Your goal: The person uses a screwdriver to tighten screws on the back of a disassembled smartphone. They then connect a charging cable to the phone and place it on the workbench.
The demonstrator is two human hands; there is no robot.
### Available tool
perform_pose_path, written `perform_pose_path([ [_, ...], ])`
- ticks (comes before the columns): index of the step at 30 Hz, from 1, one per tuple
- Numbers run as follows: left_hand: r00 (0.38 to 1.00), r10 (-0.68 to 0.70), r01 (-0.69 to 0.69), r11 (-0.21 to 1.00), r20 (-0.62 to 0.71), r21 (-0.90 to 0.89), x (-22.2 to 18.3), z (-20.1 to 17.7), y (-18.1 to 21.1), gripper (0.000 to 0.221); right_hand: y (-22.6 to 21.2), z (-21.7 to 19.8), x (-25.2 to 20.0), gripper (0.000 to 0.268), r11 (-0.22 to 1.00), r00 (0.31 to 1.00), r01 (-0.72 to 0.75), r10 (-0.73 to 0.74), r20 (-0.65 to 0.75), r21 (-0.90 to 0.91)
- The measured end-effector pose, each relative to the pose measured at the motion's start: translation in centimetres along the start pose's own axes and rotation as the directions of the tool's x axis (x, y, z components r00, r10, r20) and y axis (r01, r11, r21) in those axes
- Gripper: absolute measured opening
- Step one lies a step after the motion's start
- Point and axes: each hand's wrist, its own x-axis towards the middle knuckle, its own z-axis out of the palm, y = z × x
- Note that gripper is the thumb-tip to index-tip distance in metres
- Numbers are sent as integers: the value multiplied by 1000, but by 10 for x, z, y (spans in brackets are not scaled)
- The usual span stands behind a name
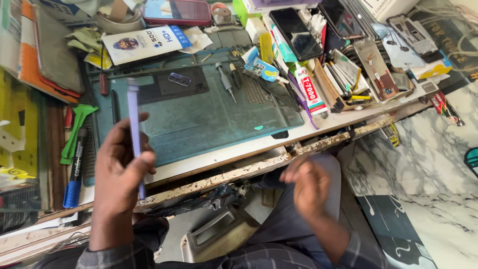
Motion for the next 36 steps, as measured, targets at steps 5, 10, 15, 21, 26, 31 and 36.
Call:
perform_pose_path([
  [5,996,80,-75,988,35,-132,-2,0,-6,74,82,-57,-68,40,421,361,-894,878,-314,151],
  [10,997,57,-55,998,54,-37,-5,-1,-4,76,127,-53,-54,70,660,699,-714,655,-285,-235],
  [15,992,82,-77,995,98,-63,-7,-5,-5,79,133,-46,-48,52,509,540,-841,814,-214,-185],
  [21,990,103,-94,992,100,-87,-12,-11,-11,85,92,-54,-61,27,727,865,-459,497,-70,-510],
  [26,995,20,-17,999,95,-27,-19,-15,-21,90,2,-75,-39,20,975,930,-192,217,-297,109],
  [31,974,-170,187,976,151,-110,-38,13,-30,105,-80,-15,-8,53,930,867,-78,-115,484,359],
  [36,706,53,411,781,706,-470,-76,63,-32,104,-109,69,17,50,780,766,455,-96,636,-429],
])
